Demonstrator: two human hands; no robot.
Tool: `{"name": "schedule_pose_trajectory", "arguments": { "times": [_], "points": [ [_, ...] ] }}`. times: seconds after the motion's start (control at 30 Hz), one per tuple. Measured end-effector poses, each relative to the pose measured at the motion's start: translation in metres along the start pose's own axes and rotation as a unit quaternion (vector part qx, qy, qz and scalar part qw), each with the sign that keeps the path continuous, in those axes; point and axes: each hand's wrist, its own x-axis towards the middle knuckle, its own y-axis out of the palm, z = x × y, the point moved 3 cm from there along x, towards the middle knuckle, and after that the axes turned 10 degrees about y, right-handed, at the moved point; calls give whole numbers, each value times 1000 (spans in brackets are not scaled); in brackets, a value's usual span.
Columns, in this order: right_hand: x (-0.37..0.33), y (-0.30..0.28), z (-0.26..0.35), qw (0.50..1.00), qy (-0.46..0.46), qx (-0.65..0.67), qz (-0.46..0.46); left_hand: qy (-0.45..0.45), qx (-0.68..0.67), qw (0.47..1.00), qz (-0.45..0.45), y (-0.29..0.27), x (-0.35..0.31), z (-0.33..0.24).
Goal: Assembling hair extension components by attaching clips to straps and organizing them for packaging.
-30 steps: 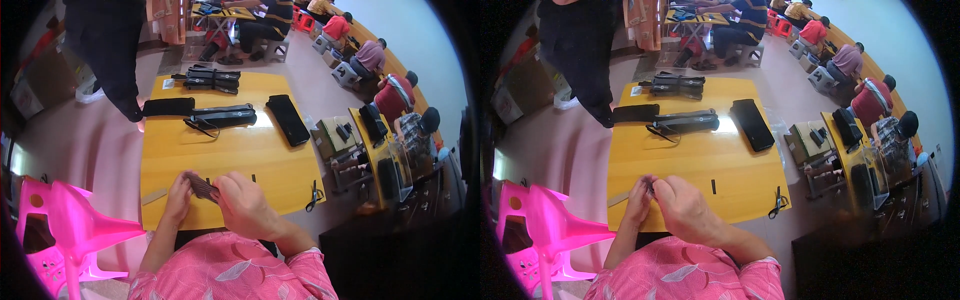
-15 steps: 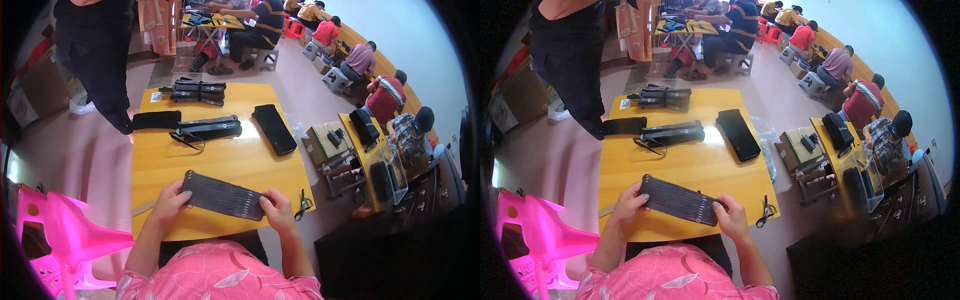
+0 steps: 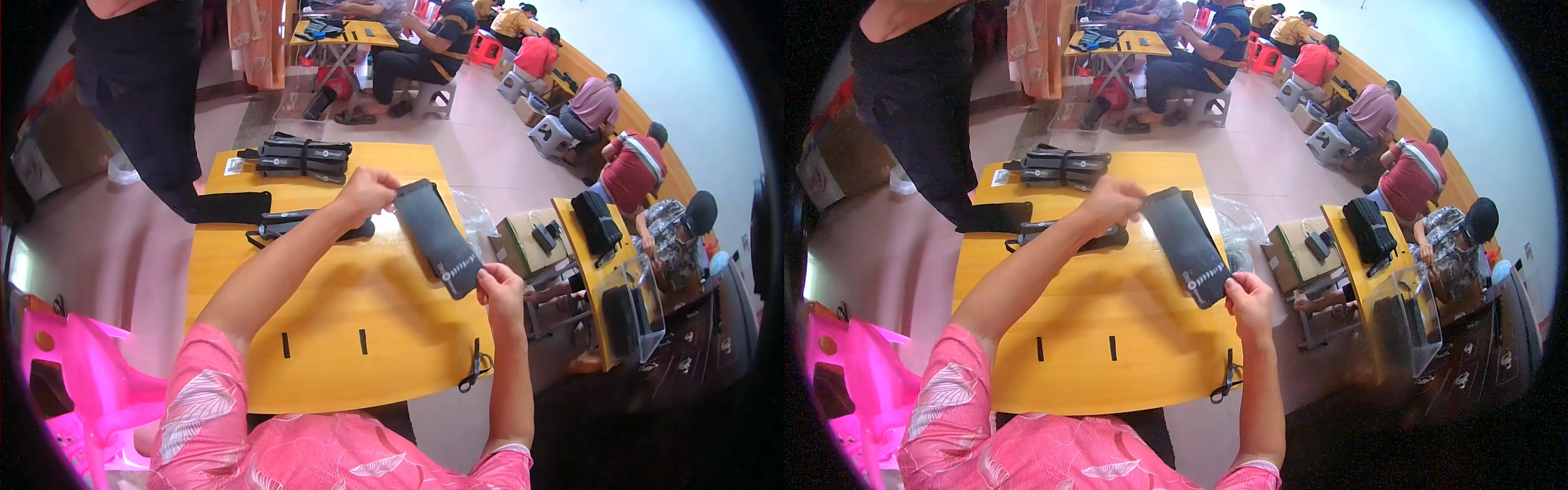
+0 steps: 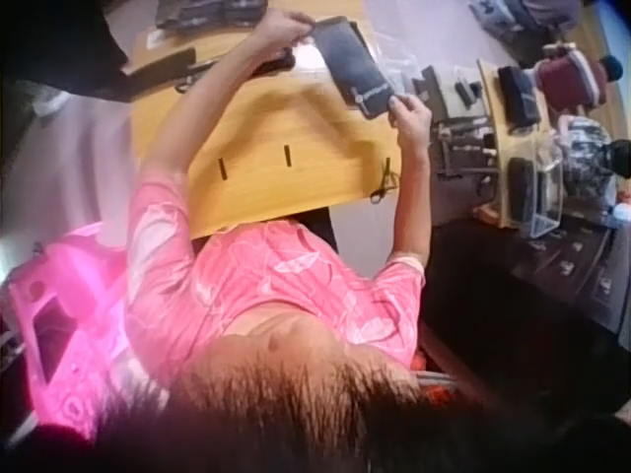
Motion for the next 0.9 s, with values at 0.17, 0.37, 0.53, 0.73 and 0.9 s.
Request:
{"name": "schedule_pose_trajectory", "arguments": {
  "times": [0.17,0.37,0.53,0.73,0.9],
  "points": [
    [54,-5,-12,1000,16,1,-4,20,88,994,-60,4,73,48],
    [74,-1,-24,999,45,-4,-13,21,176,981,-77,2,99,91],
    [79,-8,-36,998,50,-15,-34,26,206,977,-58,9,102,95],
    [84,-2,-39,997,58,-41,-31,23,244,967,-64,0,102,103],
    [85,-3,-45,996,44,-65,-44,14,222,973,-65,1,98,105]
  ]
}}
